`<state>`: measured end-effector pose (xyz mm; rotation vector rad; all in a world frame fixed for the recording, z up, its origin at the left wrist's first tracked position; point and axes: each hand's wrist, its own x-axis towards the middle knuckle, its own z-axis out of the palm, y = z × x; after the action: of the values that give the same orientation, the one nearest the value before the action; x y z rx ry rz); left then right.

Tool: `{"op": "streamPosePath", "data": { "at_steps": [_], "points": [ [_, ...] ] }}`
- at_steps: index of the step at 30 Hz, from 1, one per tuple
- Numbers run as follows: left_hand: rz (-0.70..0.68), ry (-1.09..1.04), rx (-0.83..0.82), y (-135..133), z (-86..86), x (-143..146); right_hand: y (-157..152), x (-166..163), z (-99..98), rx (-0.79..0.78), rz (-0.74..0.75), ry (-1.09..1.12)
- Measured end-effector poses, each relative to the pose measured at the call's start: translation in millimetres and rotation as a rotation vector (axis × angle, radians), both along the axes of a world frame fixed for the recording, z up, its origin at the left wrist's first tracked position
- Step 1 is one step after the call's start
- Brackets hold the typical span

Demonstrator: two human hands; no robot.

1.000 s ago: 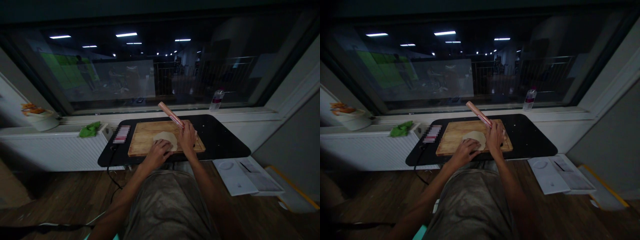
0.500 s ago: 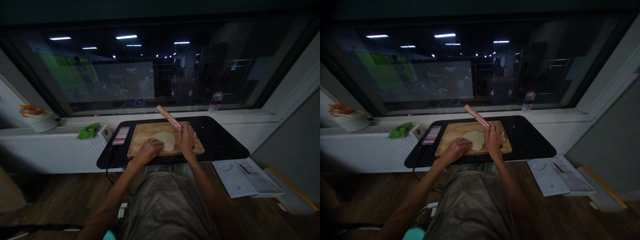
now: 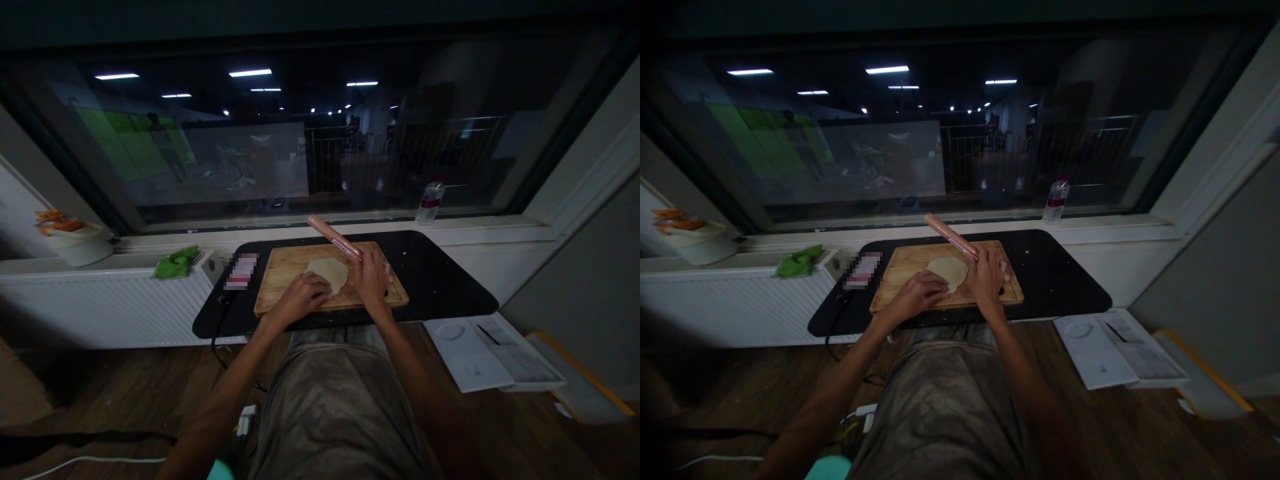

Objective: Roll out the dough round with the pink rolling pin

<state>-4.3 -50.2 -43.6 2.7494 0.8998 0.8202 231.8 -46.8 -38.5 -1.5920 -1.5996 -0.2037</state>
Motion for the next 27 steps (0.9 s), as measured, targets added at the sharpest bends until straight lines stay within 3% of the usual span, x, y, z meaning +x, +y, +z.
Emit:
{"op": "streamPosePath", "data": {
  "at_steps": [8, 17, 24, 27],
  "points": [
    [0.04, -0.007, -0.009, 8, 4.0, 9, 0, 0, 0.8, -0.019, -0.002, -0.016],
    [0.061, -0.077, -0.13, 22, 9.7, 15, 1, 0, -1.8, -0.029, 0.014, -0.015],
    [0.279, -0.057, -0.202, 17, 7.3, 11, 8, 2, -10.8, -0.054, 0.004, -0.064],
    [0.31, -0.059, -0.25, 16, 8.1, 8, 7, 1, -8.9, -0.049, 0.042, -0.087]
  ]
}}
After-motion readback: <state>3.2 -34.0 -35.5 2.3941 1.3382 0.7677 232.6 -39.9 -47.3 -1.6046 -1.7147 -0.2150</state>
